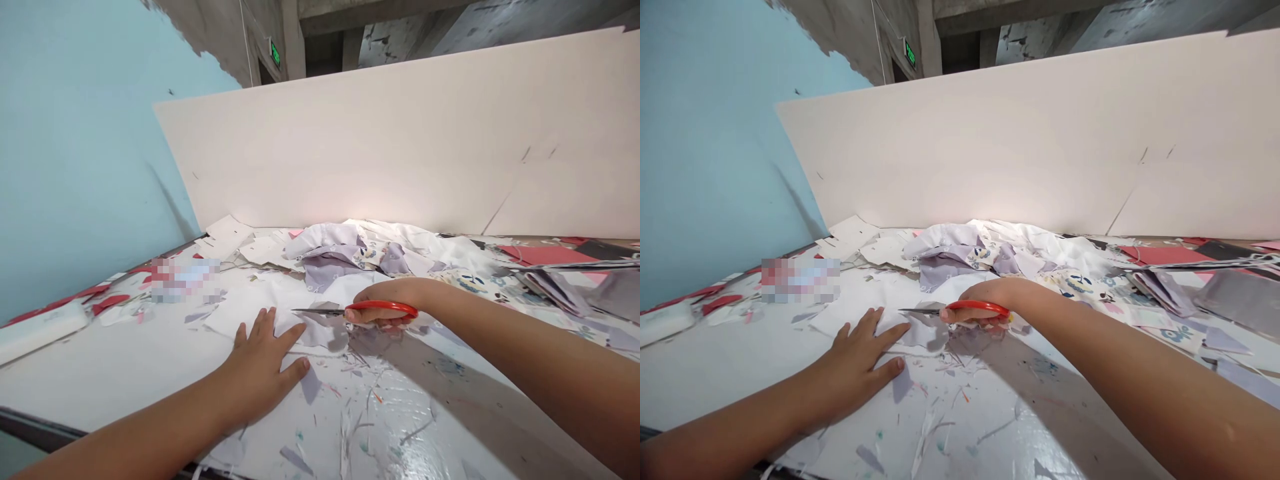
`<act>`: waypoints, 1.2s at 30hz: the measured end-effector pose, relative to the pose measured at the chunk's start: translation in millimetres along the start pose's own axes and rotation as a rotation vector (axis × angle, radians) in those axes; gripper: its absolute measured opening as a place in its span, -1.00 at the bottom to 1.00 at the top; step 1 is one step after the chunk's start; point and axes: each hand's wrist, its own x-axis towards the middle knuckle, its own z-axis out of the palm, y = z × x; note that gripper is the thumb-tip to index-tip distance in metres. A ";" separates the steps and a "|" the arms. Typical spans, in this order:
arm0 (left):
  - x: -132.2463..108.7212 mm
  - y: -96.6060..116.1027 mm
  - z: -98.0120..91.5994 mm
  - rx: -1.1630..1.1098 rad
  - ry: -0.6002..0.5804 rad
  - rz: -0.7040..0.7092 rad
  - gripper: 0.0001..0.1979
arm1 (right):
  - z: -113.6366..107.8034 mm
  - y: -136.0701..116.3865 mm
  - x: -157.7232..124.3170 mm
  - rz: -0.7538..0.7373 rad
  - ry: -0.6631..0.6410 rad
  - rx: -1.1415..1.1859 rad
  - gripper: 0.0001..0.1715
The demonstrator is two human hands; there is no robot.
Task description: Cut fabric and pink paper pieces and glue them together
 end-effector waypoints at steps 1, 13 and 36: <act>0.0 0.5 -0.3 0.001 -0.001 0.000 -0.37 | 0.0 -0.4 0.5 0.018 0.009 -0.015 -0.44; -0.7 0.9 0.2 0.021 0.010 -0.021 -0.39 | -8.8 4.7 7.3 0.080 -0.044 0.011 -0.44; -2.7 -0.8 -3.7 -0.011 -0.010 -0.051 -0.41 | -7.5 7.1 15.5 0.066 -0.083 0.117 -0.44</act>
